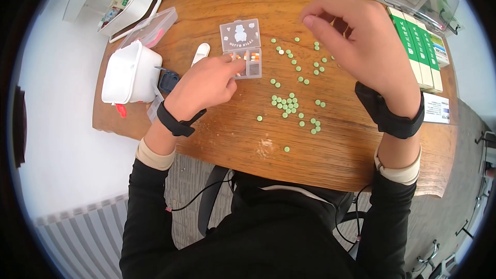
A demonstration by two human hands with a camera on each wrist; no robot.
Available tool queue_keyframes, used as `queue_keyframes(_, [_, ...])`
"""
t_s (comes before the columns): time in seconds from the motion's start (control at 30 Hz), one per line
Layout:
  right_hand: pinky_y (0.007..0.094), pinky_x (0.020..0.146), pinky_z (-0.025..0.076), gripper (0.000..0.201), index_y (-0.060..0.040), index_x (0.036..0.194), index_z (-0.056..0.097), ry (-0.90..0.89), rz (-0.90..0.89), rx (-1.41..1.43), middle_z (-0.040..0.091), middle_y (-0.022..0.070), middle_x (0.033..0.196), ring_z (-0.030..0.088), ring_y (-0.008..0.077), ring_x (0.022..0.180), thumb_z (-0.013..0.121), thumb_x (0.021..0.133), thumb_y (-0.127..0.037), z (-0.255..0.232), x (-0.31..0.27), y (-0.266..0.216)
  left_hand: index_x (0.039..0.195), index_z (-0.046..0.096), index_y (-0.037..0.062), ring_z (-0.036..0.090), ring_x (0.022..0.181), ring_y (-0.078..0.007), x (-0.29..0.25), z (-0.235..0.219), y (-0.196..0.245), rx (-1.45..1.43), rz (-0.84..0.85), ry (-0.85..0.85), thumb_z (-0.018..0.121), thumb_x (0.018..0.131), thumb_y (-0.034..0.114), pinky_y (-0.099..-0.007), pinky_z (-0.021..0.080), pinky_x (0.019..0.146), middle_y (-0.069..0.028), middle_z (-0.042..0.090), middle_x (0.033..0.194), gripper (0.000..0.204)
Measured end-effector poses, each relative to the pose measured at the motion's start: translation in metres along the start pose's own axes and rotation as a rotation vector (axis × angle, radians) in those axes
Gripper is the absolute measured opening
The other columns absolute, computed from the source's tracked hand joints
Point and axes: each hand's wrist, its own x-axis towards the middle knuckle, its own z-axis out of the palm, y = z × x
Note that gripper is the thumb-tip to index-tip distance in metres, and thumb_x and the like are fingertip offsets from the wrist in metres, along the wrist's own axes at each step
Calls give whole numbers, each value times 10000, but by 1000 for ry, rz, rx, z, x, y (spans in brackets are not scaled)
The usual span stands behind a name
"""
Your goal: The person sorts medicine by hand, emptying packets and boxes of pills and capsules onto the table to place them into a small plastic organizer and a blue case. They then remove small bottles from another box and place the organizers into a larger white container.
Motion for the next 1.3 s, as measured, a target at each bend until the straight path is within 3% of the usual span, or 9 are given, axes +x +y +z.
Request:
queue_keyframes(0.23, [228,550,404,147,7,993,689,47,125,18,615,16,692,490,49,595,661,972,-136,-10,0,-11,1011,612,37,662,823,-421,-3,1,-15,22,-39,24,609,846,83,-503,537,723,-201,676,888,171])
queue_keyframes(0.4, [225,551,397,146,0,996,694,83,96,19,621,5,697,494,47,604,658,975,-140,-12,-1,-13,984,610,31,662,787,-423,-6,2,-16,63,-123,46,610,852,106,-506,531,715,-207,672,800,152])
queue_keyframes(0.83, [212,648,432,144,-8,1012,709,224,86,103,643,-10,780,576,50,736,637,989,-131,-33,-4,-13,992,640,49,653,710,-381,-1,5,-25,-146,-38,38,605,825,119,-459,512,656,-187,680,781,184])
queue_keyframes(0.93, [200,672,417,158,-23,1062,702,154,175,35,644,-16,861,527,46,755,601,1030,-141,-43,-7,-17,995,647,50,649,700,-376,0,5,-23,-168,-47,35,602,821,111,-454,506,647,-188,675,772,190])
queue_keyframes(1.03, [223,669,447,142,-3,1007,704,166,152,78,650,-9,800,571,66,733,626,994,-121,-42,-5,-18,997,646,49,650,702,-379,2,4,-24,-145,-44,-1,599,824,111,-460,502,643,-193,670,763,190])
queue_keyframes(1.2, [225,701,474,148,11,1005,696,160,71,62,675,8,830,600,74,749,622,991,-117,-37,-4,-17,1014,646,44,656,712,-388,6,-3,-20,-116,-45,-43,598,834,114,-467,507,648,-202,665,751,198])
queue_keyframes(1.3, [226,707,479,151,13,1004,694,138,84,34,686,15,842,616,77,763,622,991,-119,-37,-5,-20,971,633,23,679,797,-417,5,-6,-17,-140,-87,-24,609,847,124,-499,542,706,-198,699,828,162])
